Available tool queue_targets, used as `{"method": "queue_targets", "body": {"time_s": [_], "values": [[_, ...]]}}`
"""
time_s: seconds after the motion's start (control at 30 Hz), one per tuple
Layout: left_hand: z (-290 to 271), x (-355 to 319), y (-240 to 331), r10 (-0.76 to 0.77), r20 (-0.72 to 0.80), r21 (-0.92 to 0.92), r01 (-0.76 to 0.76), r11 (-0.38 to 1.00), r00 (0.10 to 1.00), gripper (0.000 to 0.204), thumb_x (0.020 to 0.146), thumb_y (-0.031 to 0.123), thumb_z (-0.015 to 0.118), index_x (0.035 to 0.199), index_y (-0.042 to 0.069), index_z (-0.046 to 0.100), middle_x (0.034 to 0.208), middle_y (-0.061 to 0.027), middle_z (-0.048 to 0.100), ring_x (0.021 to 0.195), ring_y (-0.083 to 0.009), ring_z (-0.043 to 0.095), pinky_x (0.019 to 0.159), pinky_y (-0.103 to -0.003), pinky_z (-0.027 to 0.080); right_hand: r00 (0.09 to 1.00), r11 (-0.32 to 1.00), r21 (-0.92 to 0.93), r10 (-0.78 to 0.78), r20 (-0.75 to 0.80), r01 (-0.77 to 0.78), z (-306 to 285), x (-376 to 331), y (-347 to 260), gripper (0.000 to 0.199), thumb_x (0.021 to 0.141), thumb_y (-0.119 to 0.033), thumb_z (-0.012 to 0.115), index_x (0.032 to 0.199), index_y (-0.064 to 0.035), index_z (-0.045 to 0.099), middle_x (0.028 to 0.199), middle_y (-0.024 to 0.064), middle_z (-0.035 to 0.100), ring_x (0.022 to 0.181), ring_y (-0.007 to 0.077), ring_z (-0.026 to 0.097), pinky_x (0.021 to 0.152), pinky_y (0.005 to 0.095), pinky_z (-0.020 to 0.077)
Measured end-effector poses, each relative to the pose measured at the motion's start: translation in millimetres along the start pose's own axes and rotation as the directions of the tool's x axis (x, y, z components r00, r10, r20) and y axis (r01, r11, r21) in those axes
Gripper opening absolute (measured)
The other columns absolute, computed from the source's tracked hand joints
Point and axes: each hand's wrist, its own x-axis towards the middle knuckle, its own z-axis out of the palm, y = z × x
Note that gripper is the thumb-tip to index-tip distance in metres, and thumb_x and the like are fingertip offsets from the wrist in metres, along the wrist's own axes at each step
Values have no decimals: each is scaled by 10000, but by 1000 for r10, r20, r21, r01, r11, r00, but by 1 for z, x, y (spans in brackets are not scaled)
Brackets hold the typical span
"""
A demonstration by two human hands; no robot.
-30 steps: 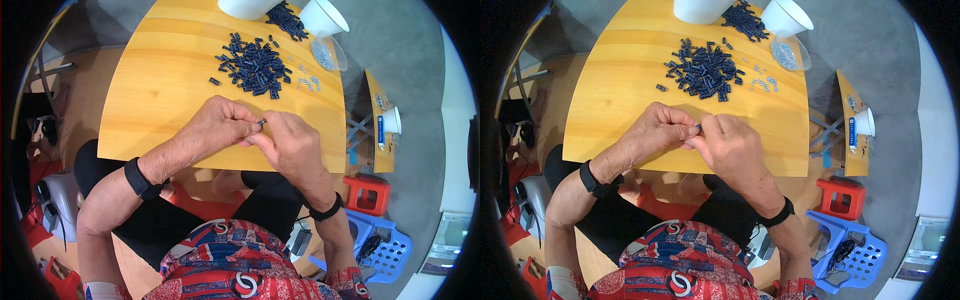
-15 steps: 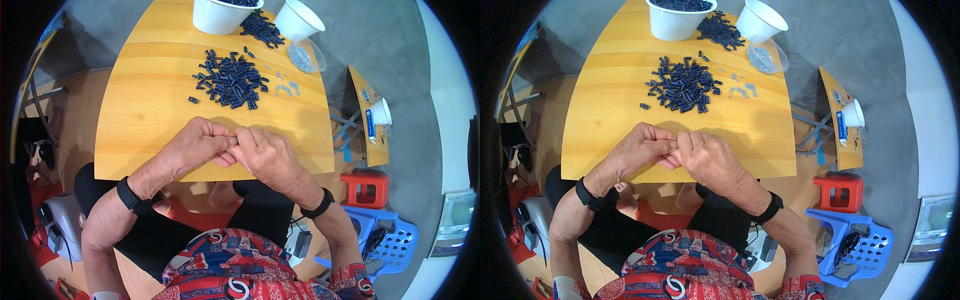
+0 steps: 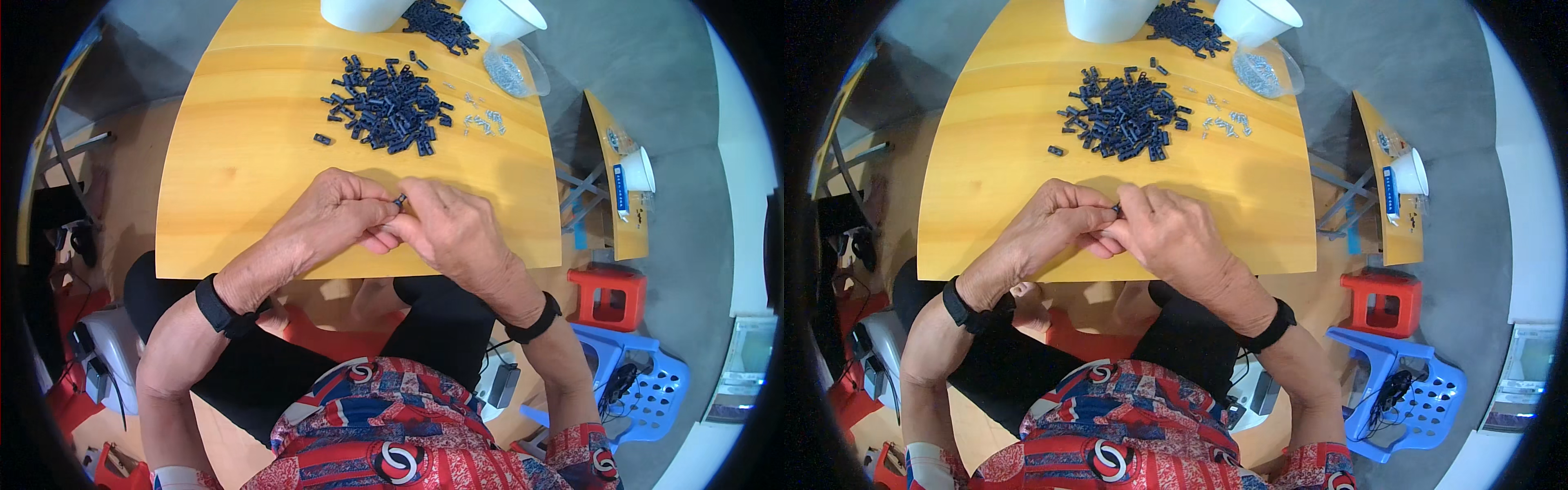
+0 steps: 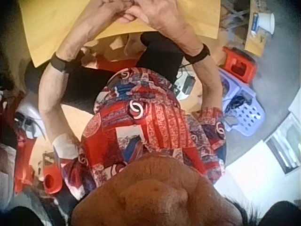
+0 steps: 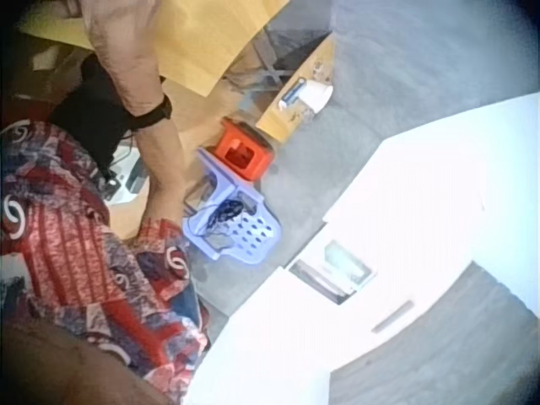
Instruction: Assembling small blue plastic pins with silver metal clips at a wooden table.
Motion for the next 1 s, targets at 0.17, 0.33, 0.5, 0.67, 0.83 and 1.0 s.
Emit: {"method": "queue_targets", "body": {"time_s": [0.17, 0.33, 0.5, 0.67, 0.83, 1.0], "values": [[-1, 0, -2, -21, -12, 35, 21, 999, 1000, 238, 888, 144, 530, 921, -61, 645, 813, -102, 655, 743, -127, 636, 697, -237, 533, 997, 997, 41, 70, 12, -70, -4, 0, -1, 325, 728, -252, 710, 777, -33, 474, 650, 102, 537, 605, 255, 603, 508, 341, 481], [-2, 3, -7, -7, 25, 56, 5, 998, 1000, 231, 887, 141, 529, 892, -61, 642, 800, -96, 651, 728, -125, 632, 693, -239, 532, 997, 999, 17, 41, 61, -42, -2, -3, 0, 336, 727, -305, 698, 749, -43, 490, 652, 96, 528, 597, 250, 599, 492, 346, 477], [0, 0, -7, 15, 0, 68, -15, 998, 1000, 203, 837, 98, 520, 779, -54, 641, 700, -84, 634, 652, -123, 620, 632, -244, 517, 989, 990, -99, -86, 118, 98, -7, -1, -8, 295, 766, -314, 651, 677, -70, 511, 635, 69, 483, 574, 206, 583, 458, 321, 464], [2, 0, -2, -20, 31, 141, 15, 990, 999, 196, 837, 86, 514, 812, -50, 652, 710, -82, 638, 657, -120, 620, 630, -238, 514, 976, 965, -190, -151, 156, 180, 0, -7, -12, 266, 802, -283, 605, 658, -81, 510, 612, 51, 492, 542, 181, 580, 427, 301, 453], [2, -3, -2, -20, 46, 116, 14, 993, 999, 191, 832, 71, 516, 865, -46, 663, 726, -75, 645, 661, -107, 615, 624, -234, 510, 992, 989, -146, -8, 128, 26, 9, -12, -18, 266, 796, -263, 605, 684, -47, 496, 543, 58, 524, 472, 192, 579, 403, 307, 449], [8, 0, 5, -42, 62, 170, 31, 985, 997, 183, 821, 64, 525, 849, -48, 668, 715, -73, 646, 656, -103, 611, 624, -225, 507, 993, 990, -140, 11, 118, 6, 8, -18, -22, 269, 799, -253, 598, 694, -30, 490, 545, 76, 529, 463, 203, 581, 406, 309, 456]]}}
